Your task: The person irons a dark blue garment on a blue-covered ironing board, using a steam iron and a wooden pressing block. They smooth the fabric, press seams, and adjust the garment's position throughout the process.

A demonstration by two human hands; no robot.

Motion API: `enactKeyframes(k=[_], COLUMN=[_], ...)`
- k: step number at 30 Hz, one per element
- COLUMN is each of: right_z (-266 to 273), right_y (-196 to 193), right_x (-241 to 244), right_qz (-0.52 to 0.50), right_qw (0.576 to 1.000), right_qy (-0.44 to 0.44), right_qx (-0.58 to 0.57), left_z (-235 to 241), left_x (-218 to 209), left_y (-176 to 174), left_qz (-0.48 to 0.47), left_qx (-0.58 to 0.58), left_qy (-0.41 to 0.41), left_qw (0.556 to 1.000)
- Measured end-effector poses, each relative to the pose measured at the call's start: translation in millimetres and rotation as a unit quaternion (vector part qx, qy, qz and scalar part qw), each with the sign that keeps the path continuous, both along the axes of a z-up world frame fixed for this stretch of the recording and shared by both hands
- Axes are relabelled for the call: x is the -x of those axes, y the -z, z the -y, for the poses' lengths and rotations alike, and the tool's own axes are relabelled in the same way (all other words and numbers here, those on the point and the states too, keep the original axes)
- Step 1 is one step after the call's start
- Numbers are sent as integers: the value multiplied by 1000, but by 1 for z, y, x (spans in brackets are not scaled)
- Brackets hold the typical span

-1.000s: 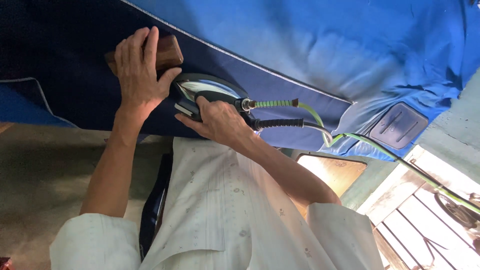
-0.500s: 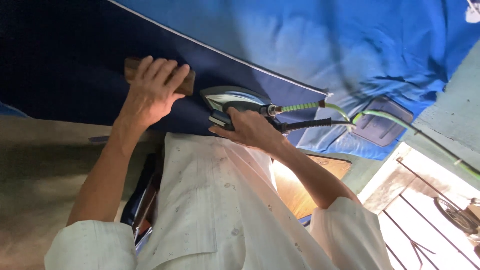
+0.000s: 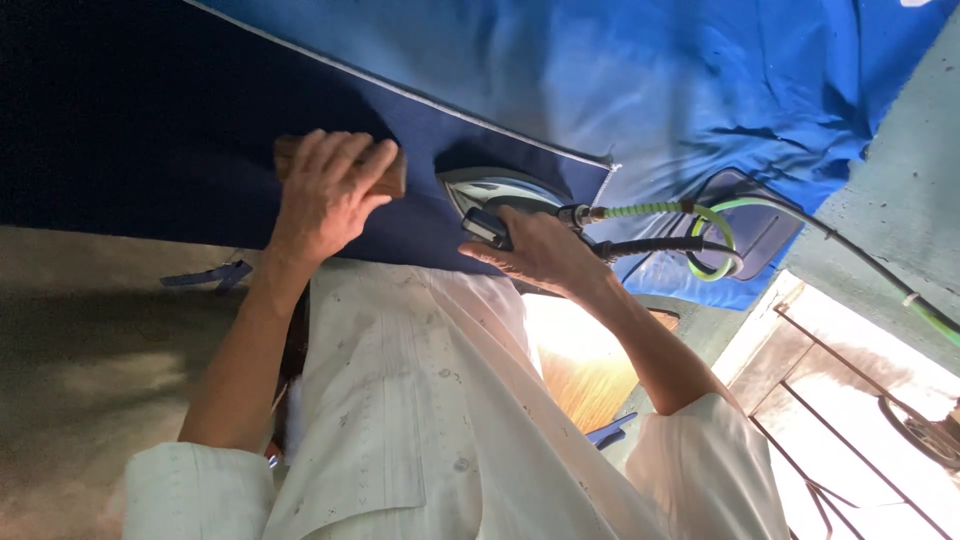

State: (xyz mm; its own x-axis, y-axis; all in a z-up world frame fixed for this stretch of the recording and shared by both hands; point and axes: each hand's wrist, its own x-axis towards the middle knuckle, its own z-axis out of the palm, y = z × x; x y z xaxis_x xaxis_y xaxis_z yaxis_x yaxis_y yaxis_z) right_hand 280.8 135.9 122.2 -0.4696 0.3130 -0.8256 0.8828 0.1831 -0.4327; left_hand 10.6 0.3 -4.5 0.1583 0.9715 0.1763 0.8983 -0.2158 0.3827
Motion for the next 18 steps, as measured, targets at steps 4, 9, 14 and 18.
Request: enactKeyframes(k=[4, 9, 14, 18], right_z=[1, 1, -2, -2], right_y=[6, 9, 6, 4], right_x=[-24, -43, -50, -32], right_qz=[-4, -10, -13, -67], right_qw=[999, 998, 999, 997], right_qy=[40, 53, 50, 30], right_qx=[-9, -21, -14, 12], left_z=[-1, -5, -11, -7], left_x=[-21, -56, -37, -16], left_y=[1, 13, -5, -6], left_qz=[-26, 1, -1, 14], left_qx=[-3, -8, 14, 21], left_qy=[-21, 57, 23, -21], left_qw=[999, 998, 1000, 999])
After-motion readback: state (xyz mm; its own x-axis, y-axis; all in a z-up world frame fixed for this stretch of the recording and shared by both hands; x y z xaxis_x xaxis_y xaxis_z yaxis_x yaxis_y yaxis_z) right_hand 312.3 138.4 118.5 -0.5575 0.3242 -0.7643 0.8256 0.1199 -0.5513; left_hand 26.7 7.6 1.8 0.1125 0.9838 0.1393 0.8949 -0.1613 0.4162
